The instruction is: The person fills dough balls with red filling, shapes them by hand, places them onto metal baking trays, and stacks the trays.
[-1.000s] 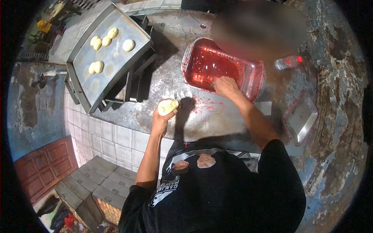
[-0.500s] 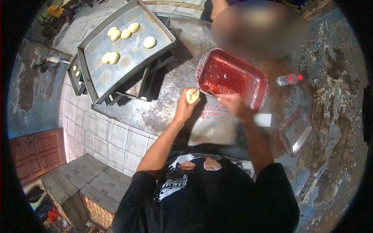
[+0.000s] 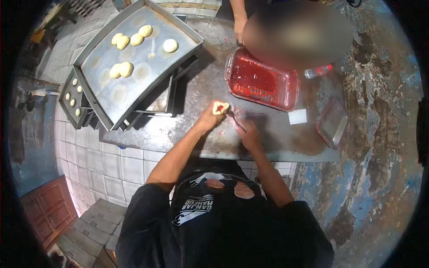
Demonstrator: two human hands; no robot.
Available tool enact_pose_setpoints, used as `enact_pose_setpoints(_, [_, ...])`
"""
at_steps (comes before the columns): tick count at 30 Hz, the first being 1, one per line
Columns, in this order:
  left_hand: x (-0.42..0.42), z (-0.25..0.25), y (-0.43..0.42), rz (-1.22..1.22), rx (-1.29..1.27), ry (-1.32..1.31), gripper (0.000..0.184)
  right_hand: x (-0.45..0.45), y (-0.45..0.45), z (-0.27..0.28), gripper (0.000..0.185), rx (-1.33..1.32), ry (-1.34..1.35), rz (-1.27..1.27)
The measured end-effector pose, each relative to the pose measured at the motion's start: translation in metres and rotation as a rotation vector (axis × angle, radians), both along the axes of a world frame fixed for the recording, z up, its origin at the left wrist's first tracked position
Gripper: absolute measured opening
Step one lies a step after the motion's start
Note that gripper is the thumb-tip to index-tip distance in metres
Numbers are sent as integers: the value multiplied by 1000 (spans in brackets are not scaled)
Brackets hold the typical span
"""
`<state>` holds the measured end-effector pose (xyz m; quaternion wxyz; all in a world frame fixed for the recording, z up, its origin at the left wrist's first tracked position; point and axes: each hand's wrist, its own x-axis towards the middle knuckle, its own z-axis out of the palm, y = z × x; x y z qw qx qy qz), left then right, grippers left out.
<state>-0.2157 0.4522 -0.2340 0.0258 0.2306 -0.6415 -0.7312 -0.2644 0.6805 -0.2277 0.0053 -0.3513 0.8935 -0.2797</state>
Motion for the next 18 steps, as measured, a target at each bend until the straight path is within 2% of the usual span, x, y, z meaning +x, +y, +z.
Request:
enact_pose_setpoints(1, [11, 15, 7, -134, 167, 6, 45, -6, -9, -1, 41, -7, -1, -5])
enact_pose_setpoints(2, [17, 11, 15, -205, 197, 84, 57, -15, -18, -3, 43, -265, -373, -84])
enact_pose_setpoints(3, [22, 8, 26, -231, 133, 234, 57, -15, -23, 10, 44, -397, -559, -109])
enact_pose_setpoints(4, [28, 22, 34, -245, 4, 199, 57, -15, -29, 24, 45, -534, -735, -149])
enact_pose_setpoints(5, [33, 38, 40, -250, -128, 162, 58, -7, -41, 76, 46, -358, -671, -111])
enact_pose_setpoints(6, [33, 32, 46, -238, -143, 167, 58, -2, -47, 106, 47, -185, -602, -67])
enact_pose_setpoints(7, [31, 23, 53, -168, -272, 131, 57, 3, -40, 106, 47, -194, -599, -47])
enact_pose_setpoints(8, [32, 13, 60, -101, -399, 92, 57, 13, -27, 103, 48, -137, -383, 176])
enact_pose_setpoints(9, [34, 19, 66, -91, -413, 95, 57, 18, -15, 99, 49, -83, -157, 388])
enact_pose_setpoints(10, [35, 32, 71, -46, -175, 124, 54, 15, -5, 99, 51, -252, -298, 342])
enact_pose_setpoints(11, [37, 46, 77, 0, 64, 154, 52, 11, 4, 97, 51, -262, -290, 357])
enact_pose_setpoints(12, [42, 82, 86, 15, 99, 132, 40, 10, 12, 101, 48, -448, -336, 226])
enact_pose_setpoints(13, [44, 97, 91, 22, 84, 132, 40, 10, 18, 103, 45, -634, -385, 89])
enact_pose_setpoints(14, [44, 107, 95, -75, 165, 90, 33, 10, 23, 95, 43, -537, -261, 219])
enact_pose_setpoints(15, [45, 114, 101, -179, 247, 43, 28, 15, 29, 100, 43, -553, -262, 215])
enact_pose_setpoints(17, [40, 111, 115, -157, 134, 42, 31, 18, 36, 114, 40, -460, -217, 70])
enact_pose_setpoints(18, [34, 93, 117, -45, -435, 246, 37, 14, 39, 108, 45, -440, -193, 30])
